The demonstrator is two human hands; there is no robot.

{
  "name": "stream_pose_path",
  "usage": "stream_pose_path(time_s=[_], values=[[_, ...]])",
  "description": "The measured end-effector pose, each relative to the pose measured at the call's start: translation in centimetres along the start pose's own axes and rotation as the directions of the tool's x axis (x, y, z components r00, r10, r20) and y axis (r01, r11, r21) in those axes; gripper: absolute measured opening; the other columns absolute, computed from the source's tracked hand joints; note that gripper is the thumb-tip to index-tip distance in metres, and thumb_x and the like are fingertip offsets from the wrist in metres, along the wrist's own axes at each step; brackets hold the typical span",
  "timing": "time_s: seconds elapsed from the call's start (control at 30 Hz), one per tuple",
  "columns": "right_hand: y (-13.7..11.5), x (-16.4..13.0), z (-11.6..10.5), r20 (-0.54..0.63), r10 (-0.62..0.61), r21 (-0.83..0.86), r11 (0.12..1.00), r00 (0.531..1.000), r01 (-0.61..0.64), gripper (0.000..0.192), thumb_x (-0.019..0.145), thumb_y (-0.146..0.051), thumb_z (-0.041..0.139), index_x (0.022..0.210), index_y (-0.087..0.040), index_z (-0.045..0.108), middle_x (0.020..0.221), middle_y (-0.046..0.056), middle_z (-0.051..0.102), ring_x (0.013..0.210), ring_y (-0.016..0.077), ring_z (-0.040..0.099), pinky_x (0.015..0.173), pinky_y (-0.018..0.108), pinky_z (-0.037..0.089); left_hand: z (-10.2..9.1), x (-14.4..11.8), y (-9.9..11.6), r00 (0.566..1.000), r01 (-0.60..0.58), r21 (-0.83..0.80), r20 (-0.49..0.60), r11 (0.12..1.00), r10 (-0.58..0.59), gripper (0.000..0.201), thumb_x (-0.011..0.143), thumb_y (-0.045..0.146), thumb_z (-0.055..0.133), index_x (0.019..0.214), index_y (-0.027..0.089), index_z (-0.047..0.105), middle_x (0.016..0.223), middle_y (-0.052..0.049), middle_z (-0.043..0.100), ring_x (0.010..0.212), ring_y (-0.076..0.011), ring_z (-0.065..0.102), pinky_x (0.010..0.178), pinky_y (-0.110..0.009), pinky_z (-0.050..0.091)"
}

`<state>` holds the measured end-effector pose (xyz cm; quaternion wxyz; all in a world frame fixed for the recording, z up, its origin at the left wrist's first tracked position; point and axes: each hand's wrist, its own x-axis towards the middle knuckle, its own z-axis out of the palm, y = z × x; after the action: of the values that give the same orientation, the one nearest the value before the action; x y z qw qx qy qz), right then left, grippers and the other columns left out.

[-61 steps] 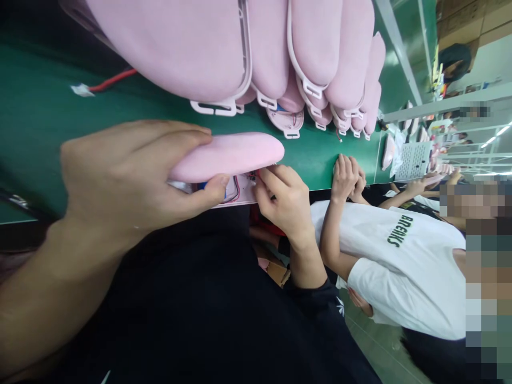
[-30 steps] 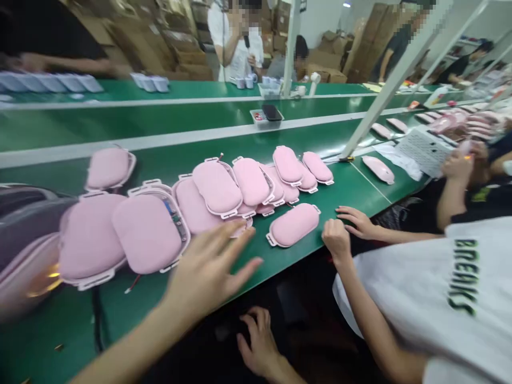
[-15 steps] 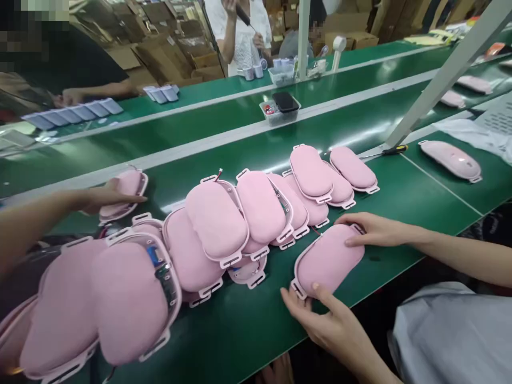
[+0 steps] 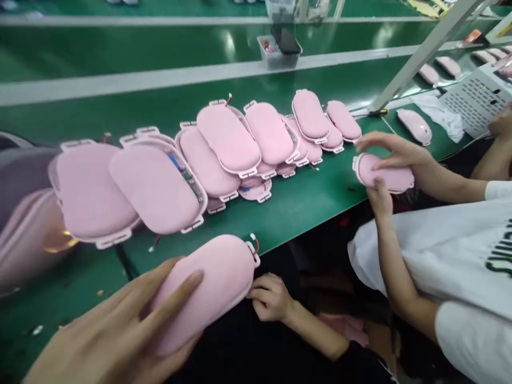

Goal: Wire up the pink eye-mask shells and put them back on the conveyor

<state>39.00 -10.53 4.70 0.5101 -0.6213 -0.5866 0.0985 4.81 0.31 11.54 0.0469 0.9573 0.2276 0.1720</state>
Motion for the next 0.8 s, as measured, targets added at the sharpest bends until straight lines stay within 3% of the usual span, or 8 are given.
stream_pose_path(time_s=[0.03,0.1,0.23,0.37,0.47,0.6,0.67,0.8], values=[[-0.6,-1.7,1.5,0.036,-0.005,-0.009,1.000,0.999,0.006,0.032,0.105,-0.046,0.072,0.132,-0.028,0.071,0.143,0.009,0.069,0.122,0.0233,0.070,0.101,0.043,0.066,1.6,-1.0,1.4,0.999,0.044,0.035,0.003,0.998,-0.044,0.078,0.093,0.038,0.067,0.168,0.032,0.045,0.144,-0.013,0.070,0.111,-0.0314,0.077,0.082,-0.039,0.067],[-1.4,-4.0,3.4,0.078,-0.041,-0.011,0.999,0.996,0.042,0.026,0.109,-0.043,0.066,0.128,-0.027,0.072,0.131,0.008,0.074,0.110,0.0200,0.073,0.096,0.040,0.066,4.7,-1.8,1.6,0.998,0.065,0.073,0.018,0.995,-0.067,0.077,0.097,0.038,0.066,0.169,0.029,0.040,0.143,-0.017,0.070,0.107,-0.0336,0.077,0.078,-0.040,0.067],[-0.8,-2.0,4.6,0.202,0.019,0.003,1.000,0.979,-0.020,0.032,0.111,-0.038,0.057,0.137,-0.023,0.069,0.108,0.005,0.078,0.084,0.0149,0.071,0.079,0.031,0.061,8.2,-2.6,-1.7,0.996,0.042,-0.101,0.085,0.994,-0.034,0.069,0.103,0.051,0.066,0.166,0.033,0.044,0.163,-0.018,0.055,0.135,-0.0390,0.068,0.106,-0.055,0.065],[0.4,2.1,5.7,0.469,0.146,0.011,0.985,0.871,-0.171,0.034,0.110,-0.044,0.062,0.122,-0.018,0.079,0.095,0.002,0.079,0.078,0.0117,0.068,0.078,0.026,0.056,8.3,-3.3,-2.8,0.990,0.137,-0.246,0.062,0.960,-0.126,0.057,0.106,0.056,0.060,0.160,0.038,0.055,0.168,-0.006,0.054,0.145,-0.0323,0.063,0.120,-0.055,0.058],[0.7,1.9,6.3,0.373,0.098,0.105,0.984,0.923,-0.147,0.031,0.109,-0.044,0.065,0.106,-0.018,0.083,0.092,0.002,0.078,0.079,0.0114,0.068,0.074,0.025,0.055,7.9,-3.1,-2.9,0.985,0.165,-0.281,0.005,0.946,-0.170,0.051,0.108,0.056,0.055,0.153,0.034,0.064,0.160,-0.003,0.063,0.139,-0.0288,0.069,0.120,-0.051,0.059],[0.0,0.0,6.5,0.154,-0.083,0.207,0.977,0.985,0.050,0.013,0.105,-0.030,0.073,0.110,-0.023,0.082,0.097,0.001,0.081,0.081,0.0114,0.071,0.074,0.025,0.059,8.1,-2.7,-3.6,0.974,0.126,-0.307,-0.140,0.943,-0.176,0.045,0.109,0.049,0.060,0.148,0.028,0.068,0.146,-0.001,0.073,0.128,-0.0223,0.076,0.112,-0.037,0.063],[-0.7,-0.3,6.4,0.161,-0.177,0.222,0.965,0.971,0.139,0.013,0.104,-0.024,0.072,0.113,-0.023,0.082,0.097,0.001,0.083,0.080,0.0109,0.074,0.076,0.025,0.061,8.4,-2.5,-3.9,0.968,0.116,-0.329,-0.174,0.937,-0.181,0.043,0.108,0.047,0.065,0.145,0.026,0.070,0.144,0.000,0.074,0.127,-0.0211,0.076,0.111,-0.034,0.062],[-1.9,0.5,5.9,0.350,-0.234,0.189,0.966,0.907,0.176,0.019,0.108,-0.023,0.062,0.113,-0.021,0.080,0.102,0.001,0.084,0.089,0.0117,0.078,0.081,0.025,0.064,8.9,-2.4,-3.9,0.955,0.147,-0.376,-0.187,0.915,-0.230,0.040,0.107,0.049,0.067,0.139,0.026,0.074,0.141,0.001,0.076,0.127,-0.0211,0.076,0.110,-0.032,0.061]])
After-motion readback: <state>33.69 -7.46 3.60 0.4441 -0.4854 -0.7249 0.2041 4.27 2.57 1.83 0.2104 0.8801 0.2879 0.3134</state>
